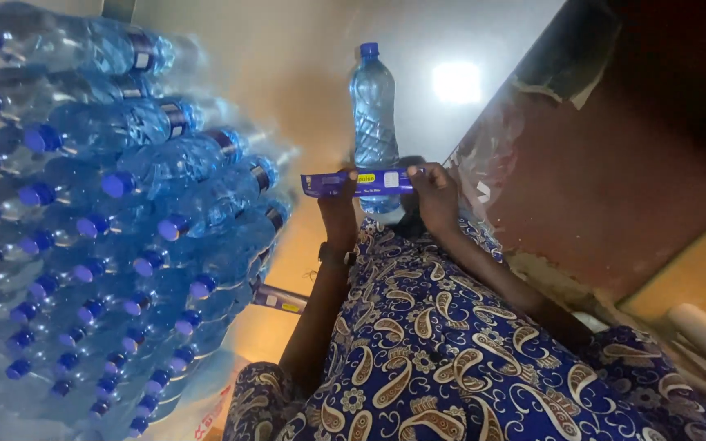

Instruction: Manually applying adhesive labels to plastic water bottles and organizing them into a bulk pack.

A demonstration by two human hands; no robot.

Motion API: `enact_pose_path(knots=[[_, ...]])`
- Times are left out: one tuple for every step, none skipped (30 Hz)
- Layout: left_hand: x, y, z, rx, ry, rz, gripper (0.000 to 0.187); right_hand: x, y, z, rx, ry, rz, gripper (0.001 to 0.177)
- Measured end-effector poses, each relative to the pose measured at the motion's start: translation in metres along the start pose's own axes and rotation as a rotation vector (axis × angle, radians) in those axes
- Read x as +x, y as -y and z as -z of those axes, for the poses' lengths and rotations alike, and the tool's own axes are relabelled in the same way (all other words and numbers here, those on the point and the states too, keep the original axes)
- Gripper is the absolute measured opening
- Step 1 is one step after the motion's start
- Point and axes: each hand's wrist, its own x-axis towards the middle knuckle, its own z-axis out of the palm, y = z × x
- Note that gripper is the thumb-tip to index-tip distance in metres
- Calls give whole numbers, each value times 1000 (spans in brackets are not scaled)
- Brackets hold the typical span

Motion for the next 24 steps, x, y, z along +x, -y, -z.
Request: enact_pose_path(knots=[[-1,1,0,15,-13,-11,35,-6,4,0,-13,-23,-7,22],[-3,-2,1,16,-14,-7,35,-6,3,-1,-14,-24,-11,22],[-3,-5,-1,-6,-24,3,38,-5,3,-1,-16,-16,1,22],[-4,-8,-3,-27,-34,14,41,-4,3,-1,-17,-9,14,23],[-5,-8,-4,-28,-32,17,41,-5,7,-2,-19,-11,13,23],[-6,-9,-5,-27,-38,4,43,-6,12,-3,5,-24,20,22],[-8,-9,-5,-24,-46,-8,46,-8,16,-4,30,-35,26,20],[-8,-6,-5,-24,-47,-4,46,-6,10,-3,28,-37,23,20],[-7,-4,-4,-30,-43,-21,45,-3,5,-2,17,-37,18,19],[-7,-1,-4,-36,-39,-37,44,0,0,-1,6,-37,12,19],[-5,4,-2,-37,-40,-36,44,1,-1,0,4,-38,12,19],[-3,9,0,-76,-27,-50,46,2,-2,0,26,-32,16,19],[-2,14,3,-115,-18,-63,47,2,-3,0,47,-25,19,18],[-2,16,3,-116,-21,-60,47,1,0,-1,45,-23,17,18],[-1,18,4,-119,-16,-64,48,0,3,-1,20,-27,8,19],[0,20,5,-122,-10,-68,49,-1,7,-2,-5,-31,0,21],[-1,18,5,-122,-11,-66,49,2,1,0,-6,-31,-1,21],[-2,16,5,-123,-10,-61,49,4,-4,2,-16,-31,-3,21],[-2,15,6,-124,-9,-56,50,6,-10,4,-26,-31,-5,21],[-1,15,5,-124,-10,-54,50,5,-2,0,-27,-31,-7,21],[0,15,4,-112,-13,-56,50,3,6,-4,-15,-19,0,22],[0,16,3,-100,-17,-58,49,2,15,-7,-3,-7,7,24],[1,18,4,-99,-18,-55,49,4,11,-7,-4,-7,4,24],[2,20,5,-94,-25,-37,49,6,7,-8,-48,-14,5,23]])
